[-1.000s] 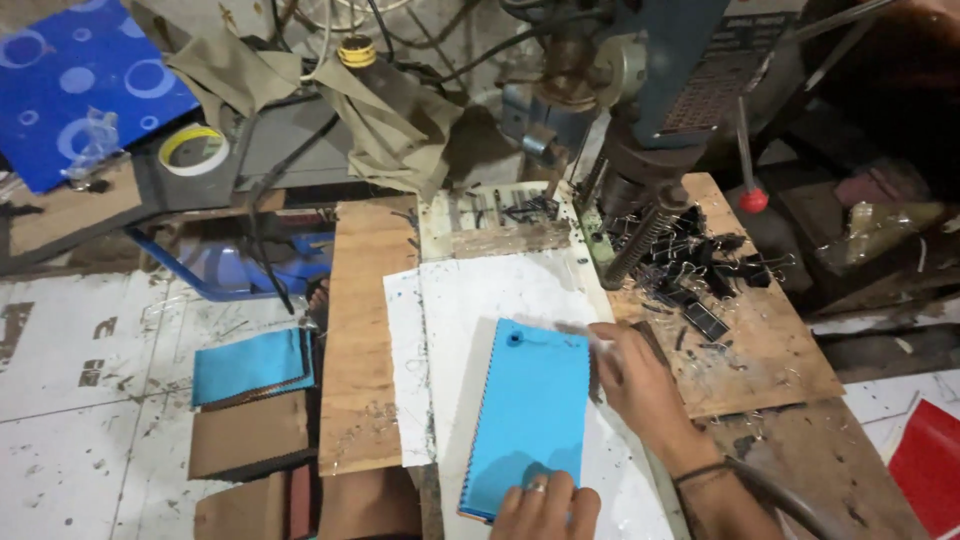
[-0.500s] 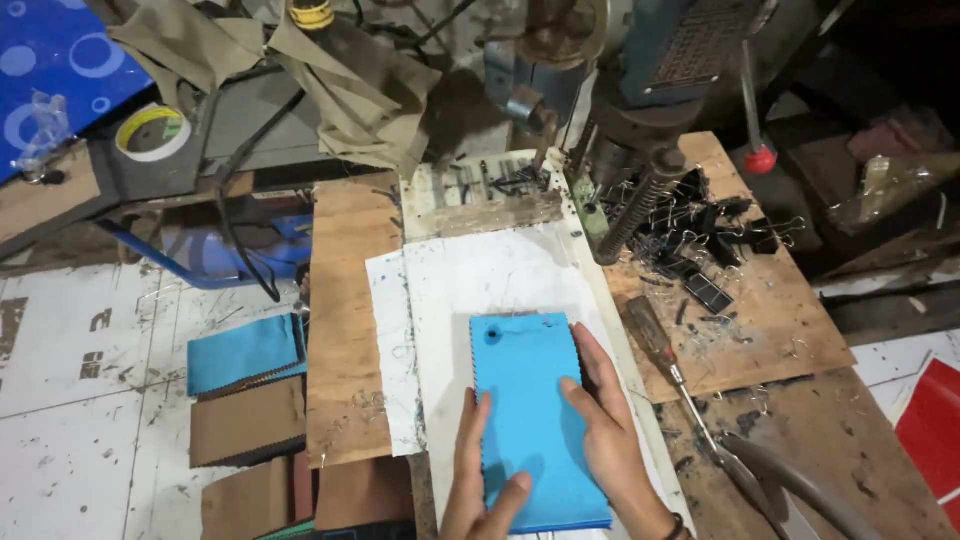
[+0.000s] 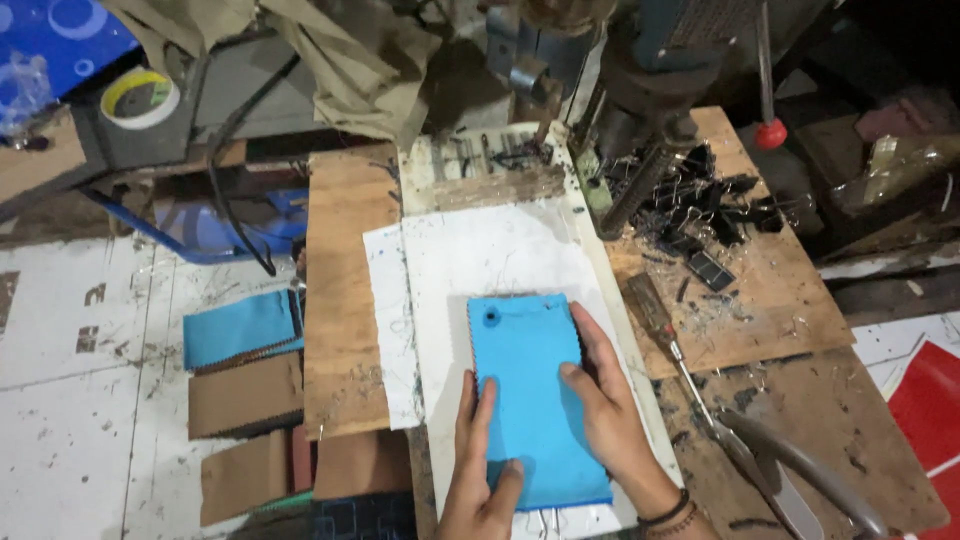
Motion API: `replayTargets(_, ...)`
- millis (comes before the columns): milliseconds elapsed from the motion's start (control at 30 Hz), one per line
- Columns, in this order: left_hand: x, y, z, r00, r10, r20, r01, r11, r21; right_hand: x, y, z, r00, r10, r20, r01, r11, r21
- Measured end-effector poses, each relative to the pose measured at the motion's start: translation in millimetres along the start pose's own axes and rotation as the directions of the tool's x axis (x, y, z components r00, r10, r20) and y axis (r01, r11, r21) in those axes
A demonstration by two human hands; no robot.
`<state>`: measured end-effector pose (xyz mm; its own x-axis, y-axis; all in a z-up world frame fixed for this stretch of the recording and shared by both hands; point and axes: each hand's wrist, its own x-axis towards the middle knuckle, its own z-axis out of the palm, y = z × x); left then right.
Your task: Assembling notebook components by aligning covers and pages and using a manual binding machine.
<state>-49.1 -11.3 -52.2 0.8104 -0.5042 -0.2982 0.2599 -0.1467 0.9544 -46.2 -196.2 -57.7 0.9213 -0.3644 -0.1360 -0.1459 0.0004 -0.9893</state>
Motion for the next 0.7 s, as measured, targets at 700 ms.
replayTargets(700,26.1,27.5,3.8,0.792,0.404,0.459,-0.607,0.439,0.662,-110.8,-7.6,-7.1,0.629,0.761,0.157,-0.721,0.647,-0.247)
